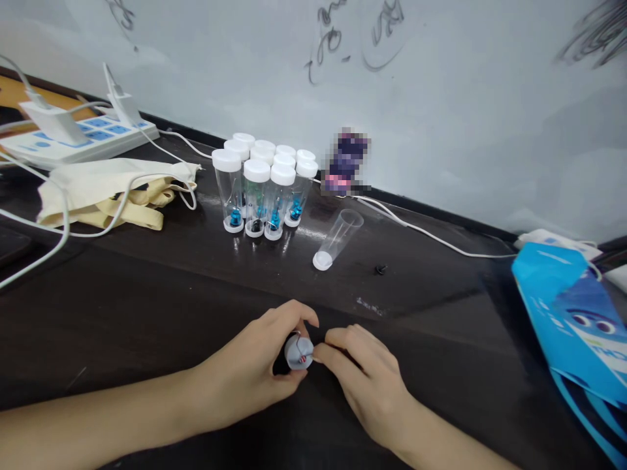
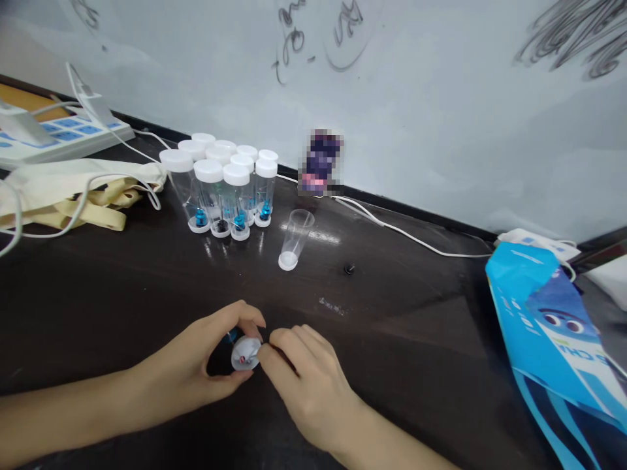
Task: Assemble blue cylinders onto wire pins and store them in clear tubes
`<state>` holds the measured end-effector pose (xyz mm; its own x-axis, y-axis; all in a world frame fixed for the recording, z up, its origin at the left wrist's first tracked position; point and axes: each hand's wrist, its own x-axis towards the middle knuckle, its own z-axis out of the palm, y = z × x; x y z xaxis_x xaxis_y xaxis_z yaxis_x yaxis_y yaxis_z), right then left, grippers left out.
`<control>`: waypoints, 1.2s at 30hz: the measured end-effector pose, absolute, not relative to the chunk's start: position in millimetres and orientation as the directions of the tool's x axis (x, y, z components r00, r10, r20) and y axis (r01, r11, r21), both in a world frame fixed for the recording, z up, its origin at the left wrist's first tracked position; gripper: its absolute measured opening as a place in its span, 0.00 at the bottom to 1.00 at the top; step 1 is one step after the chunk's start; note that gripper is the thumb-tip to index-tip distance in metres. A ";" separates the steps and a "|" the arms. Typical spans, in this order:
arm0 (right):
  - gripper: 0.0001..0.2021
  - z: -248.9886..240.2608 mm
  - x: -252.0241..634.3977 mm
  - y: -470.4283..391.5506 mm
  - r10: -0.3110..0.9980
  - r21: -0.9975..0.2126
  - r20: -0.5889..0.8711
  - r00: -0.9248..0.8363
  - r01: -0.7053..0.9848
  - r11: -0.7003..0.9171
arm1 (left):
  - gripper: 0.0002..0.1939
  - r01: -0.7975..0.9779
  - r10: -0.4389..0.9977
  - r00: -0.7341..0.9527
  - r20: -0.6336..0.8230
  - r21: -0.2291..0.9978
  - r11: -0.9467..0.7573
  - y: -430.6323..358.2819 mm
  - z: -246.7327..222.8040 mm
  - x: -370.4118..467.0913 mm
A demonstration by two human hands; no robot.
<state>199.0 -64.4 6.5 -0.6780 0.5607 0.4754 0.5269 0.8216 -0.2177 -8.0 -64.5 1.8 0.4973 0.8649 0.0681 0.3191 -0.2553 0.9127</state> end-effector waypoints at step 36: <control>0.15 8.0 197.8 -64.7 0.527 -0.200 0.489 -0.695 0.499 0.843 | 0.26 0.316 0.854 0.515 0.071 0.910 -0.267 -63.7 3.3 -8.6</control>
